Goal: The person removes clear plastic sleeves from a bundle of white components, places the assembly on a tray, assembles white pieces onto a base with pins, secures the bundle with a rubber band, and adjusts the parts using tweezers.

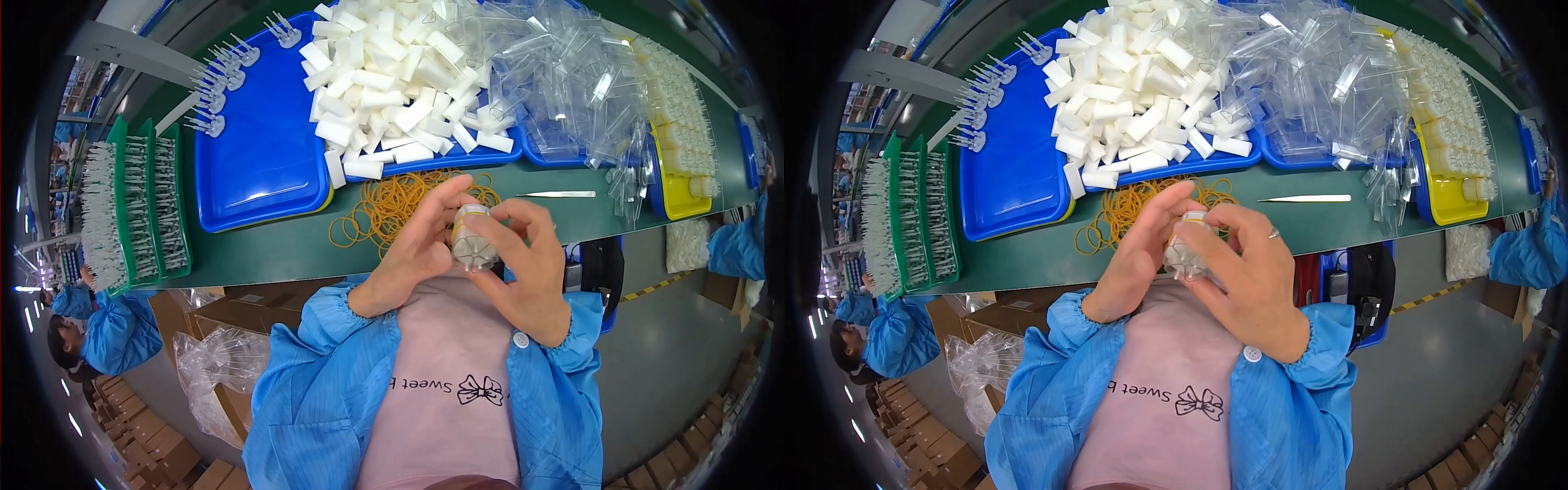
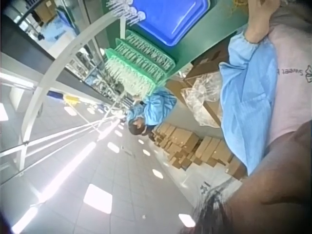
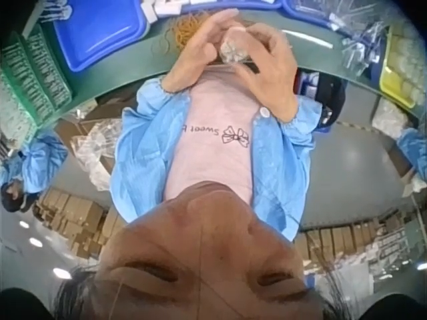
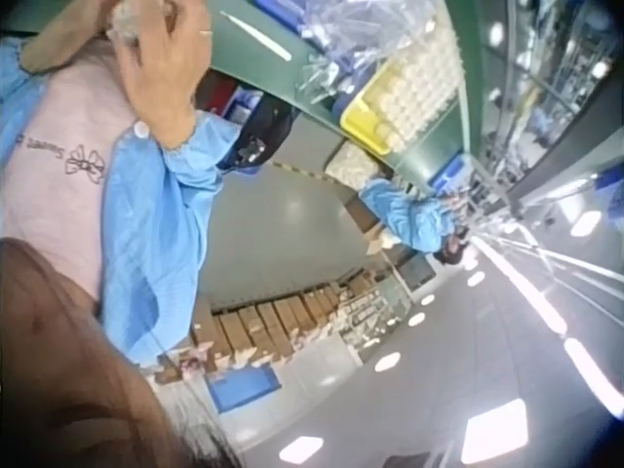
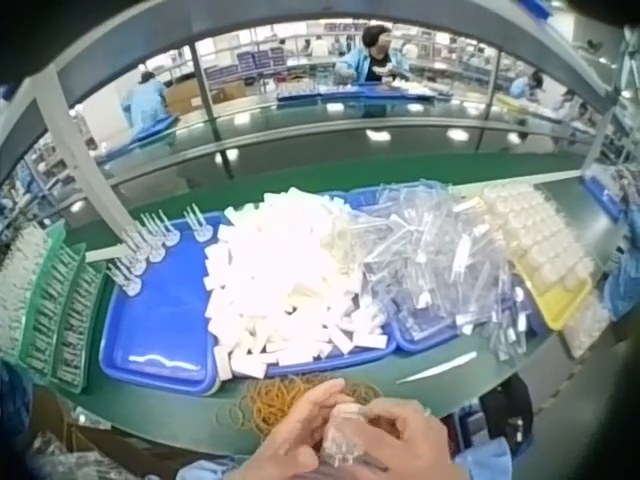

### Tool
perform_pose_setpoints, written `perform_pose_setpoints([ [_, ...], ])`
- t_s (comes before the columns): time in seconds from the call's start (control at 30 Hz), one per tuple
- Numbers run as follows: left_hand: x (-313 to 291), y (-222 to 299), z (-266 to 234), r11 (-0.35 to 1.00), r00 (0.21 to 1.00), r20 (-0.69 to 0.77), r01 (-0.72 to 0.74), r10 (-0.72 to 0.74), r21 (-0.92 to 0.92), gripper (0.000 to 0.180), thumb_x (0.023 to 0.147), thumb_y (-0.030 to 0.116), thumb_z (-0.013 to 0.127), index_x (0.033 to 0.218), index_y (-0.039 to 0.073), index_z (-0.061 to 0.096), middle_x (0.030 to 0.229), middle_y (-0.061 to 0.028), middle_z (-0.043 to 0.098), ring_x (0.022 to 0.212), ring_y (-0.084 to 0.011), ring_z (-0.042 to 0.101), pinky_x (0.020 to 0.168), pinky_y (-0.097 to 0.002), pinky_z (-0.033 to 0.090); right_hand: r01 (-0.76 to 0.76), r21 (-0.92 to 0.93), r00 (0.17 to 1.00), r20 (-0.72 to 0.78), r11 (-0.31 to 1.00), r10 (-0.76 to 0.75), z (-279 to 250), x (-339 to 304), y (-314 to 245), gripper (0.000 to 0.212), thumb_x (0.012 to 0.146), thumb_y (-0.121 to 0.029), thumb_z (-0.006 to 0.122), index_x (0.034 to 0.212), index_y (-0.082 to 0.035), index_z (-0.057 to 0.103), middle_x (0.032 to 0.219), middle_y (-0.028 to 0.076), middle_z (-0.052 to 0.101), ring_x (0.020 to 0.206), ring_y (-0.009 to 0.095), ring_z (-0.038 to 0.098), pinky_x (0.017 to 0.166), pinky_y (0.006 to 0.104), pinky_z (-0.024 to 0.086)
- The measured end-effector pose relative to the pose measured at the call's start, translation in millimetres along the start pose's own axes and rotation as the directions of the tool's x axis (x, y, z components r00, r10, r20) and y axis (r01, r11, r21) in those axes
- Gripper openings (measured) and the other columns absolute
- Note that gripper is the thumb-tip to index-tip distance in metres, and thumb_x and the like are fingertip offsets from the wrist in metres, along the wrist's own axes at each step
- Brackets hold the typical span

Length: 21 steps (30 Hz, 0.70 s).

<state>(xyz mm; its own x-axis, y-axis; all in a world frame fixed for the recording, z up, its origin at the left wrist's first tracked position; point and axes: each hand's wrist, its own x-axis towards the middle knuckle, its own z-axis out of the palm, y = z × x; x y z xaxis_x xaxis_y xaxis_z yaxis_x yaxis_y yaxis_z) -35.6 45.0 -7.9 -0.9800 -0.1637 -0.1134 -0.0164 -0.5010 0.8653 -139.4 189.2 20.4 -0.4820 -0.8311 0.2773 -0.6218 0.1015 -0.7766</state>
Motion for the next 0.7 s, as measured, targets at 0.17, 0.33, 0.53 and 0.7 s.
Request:
perform_pose_setpoints([
  [0.17,-1.5,-3.1,1.0,0.993,0.993,-0.064,-0.099,0.095,-0.063,0.095,0.072,0.026,0.08,0.143,0.007,0.021,0.127,-0.0113,0.043,0.119,-0.022,0.043,0.101,-0.0348,0.034,0.064,-0.057,0.998,0.008,0.996,-0.064,-8.5,3.5,0.3,0.07,0.058,-0.016,0.083,0.122,-0.011,0.055,0.129,0.015,0.047,0.112,0.027,0.05,0.088,0.0375,0.044],
  [0.33,-3.4,-7.6,-1.4,0.95,0.949,-0.045,-0.311,0.312,0.025,0.103,0.064,0.013,0.085,0.143,0.008,0.02,0.13,-0.0137,0.044,0.124,-0.0241,0.042,0.104,-0.0382,0.033,-0.079,0.575,0.997,0.049,0.814,0.062,-15.9,-2.8,16.3,0.091,0.061,-0.018,0.085,0.136,-0.002,0.038,0.134,0.015,0.045,0.127,0.03,0.042,0.103,0.0421,0.038],
  [0.53,-5.7,-9.1,-5.1,0.913,0.914,0.085,-0.404,0.398,0.066,0.103,0.062,0.011,0.087,0.142,0.008,0.023,0.132,-0.0156,0.044,0.125,-0.0261,0.042,0.106,-0.042,0.032,-0.009,0.557,0.999,0.043,0.83,-0.017,-15.2,-4.6,16.6,0.09,0.06,-0.014,0.085,0.136,-0.001,0.038,0.132,0.018,0.047,0.121,0.029,0.049,0.104,0.0409,0.039],
  [0.7,-8.6,-8.0,-6.1,0.888,0.894,0.134,-0.443,0.428,0.121,0.1,0.062,0.013,0.087,0.14,0.008,0.026,0.132,-0.0156,0.044,0.126,-0.0278,0.043,0.106,-0.0435,0.032,-0.014,0.567,0.998,0.062,0.824,-0.026,-18.4,-3.8,12.4,0.084,0.061,-0.012,0.084,0.133,-0.002,0.04,0.129,0.018,0.049,0.119,0.03,0.05,0.101,0.0401,0.041],
])
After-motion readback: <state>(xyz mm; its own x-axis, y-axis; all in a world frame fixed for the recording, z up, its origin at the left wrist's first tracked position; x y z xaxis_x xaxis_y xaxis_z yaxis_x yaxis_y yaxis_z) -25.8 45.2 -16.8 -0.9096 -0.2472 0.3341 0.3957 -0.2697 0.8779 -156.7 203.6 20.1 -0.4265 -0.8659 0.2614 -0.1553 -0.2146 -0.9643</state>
